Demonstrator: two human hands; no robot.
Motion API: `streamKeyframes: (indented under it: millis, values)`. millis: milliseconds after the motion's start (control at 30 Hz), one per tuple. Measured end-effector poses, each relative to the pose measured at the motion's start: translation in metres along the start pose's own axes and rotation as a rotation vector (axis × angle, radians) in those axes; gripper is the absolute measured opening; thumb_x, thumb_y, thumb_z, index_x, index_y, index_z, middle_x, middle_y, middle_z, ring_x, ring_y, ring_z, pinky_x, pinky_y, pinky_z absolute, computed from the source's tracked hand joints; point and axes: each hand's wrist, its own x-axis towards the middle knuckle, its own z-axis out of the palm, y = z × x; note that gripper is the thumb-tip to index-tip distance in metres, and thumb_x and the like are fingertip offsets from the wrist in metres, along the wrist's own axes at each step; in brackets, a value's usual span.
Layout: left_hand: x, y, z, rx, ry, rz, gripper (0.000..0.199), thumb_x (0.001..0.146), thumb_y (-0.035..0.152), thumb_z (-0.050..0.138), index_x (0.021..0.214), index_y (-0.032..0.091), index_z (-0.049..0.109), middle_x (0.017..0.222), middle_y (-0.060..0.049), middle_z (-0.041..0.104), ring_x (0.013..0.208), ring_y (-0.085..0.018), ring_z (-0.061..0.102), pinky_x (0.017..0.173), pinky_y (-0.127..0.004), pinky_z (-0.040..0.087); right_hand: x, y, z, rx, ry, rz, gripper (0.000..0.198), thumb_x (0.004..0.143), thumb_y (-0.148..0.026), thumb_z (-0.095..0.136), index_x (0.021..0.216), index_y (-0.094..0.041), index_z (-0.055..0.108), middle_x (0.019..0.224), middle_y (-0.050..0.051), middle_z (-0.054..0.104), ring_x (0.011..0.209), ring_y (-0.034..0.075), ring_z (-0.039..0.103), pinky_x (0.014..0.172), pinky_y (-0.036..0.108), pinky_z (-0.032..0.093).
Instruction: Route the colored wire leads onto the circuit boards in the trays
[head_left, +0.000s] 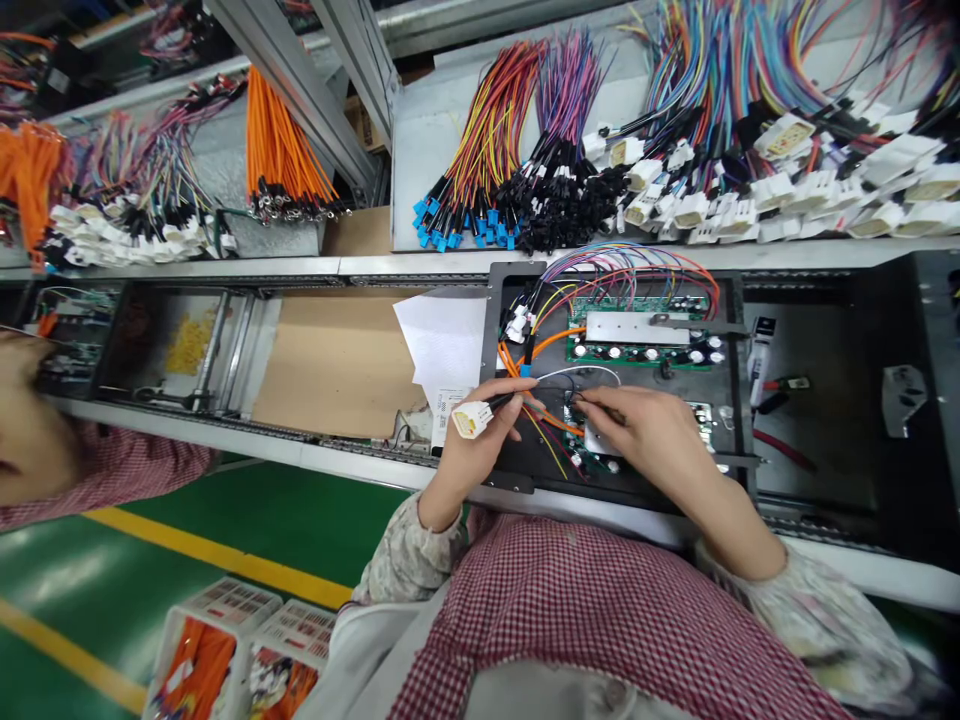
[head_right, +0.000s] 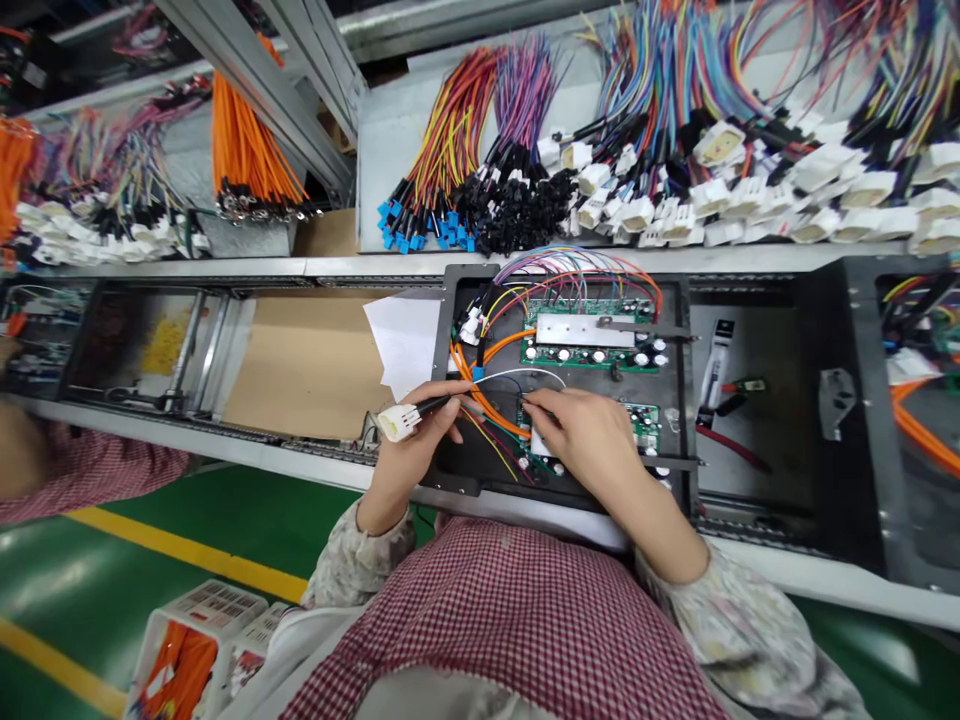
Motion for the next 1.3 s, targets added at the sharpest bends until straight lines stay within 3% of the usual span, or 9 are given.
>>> streamKeyframes:
  millis: [67,200,333,467,667,1033,1300]
  values:
    - [0.0,0.001,0.001,0.007,0.013,-0.001,0.021,0.096,0.031,0.062,0.11,0.021,0.072,0.098,-0.007,0.076,0.071,-0.011,0.07,0.054,-0.017,0.055,0.0,-0.001,-0.002,-0.024,-0.003,-0.015,0.027,0.096,-0.034,0.053,0.098,-0.024,0.078,0.089,0.005,0.077,0.075,0.023,0.072,0.061,0.032,0.045]
    - [0.0,-0.001,0.001,-0.036,0.054,0.002,0.021,0.095,0.032,0.064,0.11,0.019,0.071,0.098,-0.008,0.075,0.084,-0.015,0.073,0.053,-0.016,0.054,-0.011,-0.009,-0.015,-0.014,0.127,-0.005,0.028,0.096,-0.041,0.056,0.103,-0.023,0.076,0.085,0.003,0.077,0.071,0.02,0.07,0.061,0.031,0.046]
    - [0.002,-0.006,0.001,-0.083,0.046,-0.005,0.02,0.096,0.034,0.062,0.107,0.018,0.069,0.096,-0.008,0.075,0.082,-0.016,0.073,0.053,-0.017,0.055,-0.025,-0.016,-0.026,-0.027,0.092,-0.126,0.032,0.099,-0.041,0.052,0.086,-0.023,0.074,0.081,0.002,0.075,0.07,0.018,0.069,0.06,0.029,0.044]
    - [0.003,-0.006,0.001,-0.11,0.055,-0.024,0.02,0.095,0.035,0.063,0.105,0.018,0.067,0.096,-0.006,0.073,0.078,-0.015,0.074,0.053,-0.019,0.058,-0.021,-0.012,-0.018,-0.006,0.156,-0.066,0.03,0.101,-0.035,0.047,0.093,-0.021,0.073,0.087,0.005,0.076,0.074,0.019,0.07,0.062,0.029,0.045]
    - [0.002,-0.006,0.002,-0.174,0.025,-0.067,0.021,0.095,0.036,0.063,0.105,0.018,0.065,0.09,-0.005,0.074,0.076,-0.015,0.075,0.054,-0.017,0.058,-0.006,-0.003,0.0,-0.028,0.008,-0.01,0.024,0.097,-0.032,0.052,0.098,-0.022,0.074,0.082,0.005,0.074,0.073,0.022,0.068,0.061,0.031,0.041]
    - [0.002,-0.007,0.003,-0.206,0.033,-0.067,0.02,0.094,0.035,0.065,0.105,0.019,0.065,0.089,-0.003,0.071,0.077,-0.014,0.074,0.055,-0.017,0.058,-0.002,-0.004,-0.002,-0.036,-0.06,-0.006,0.026,0.096,-0.034,0.054,0.099,-0.024,0.077,0.085,0.005,0.075,0.075,0.022,0.069,0.06,0.03,0.039]
    - [0.002,-0.005,0.003,-0.164,0.043,-0.074,0.023,0.094,0.037,0.065,0.108,0.019,0.066,0.09,-0.004,0.07,0.079,-0.015,0.074,0.056,-0.018,0.059,-0.006,-0.011,-0.009,-0.094,0.064,-0.02,0.031,0.098,-0.039,0.052,0.094,-0.025,0.079,0.083,0.005,0.076,0.07,0.02,0.068,0.057,0.03,0.039]
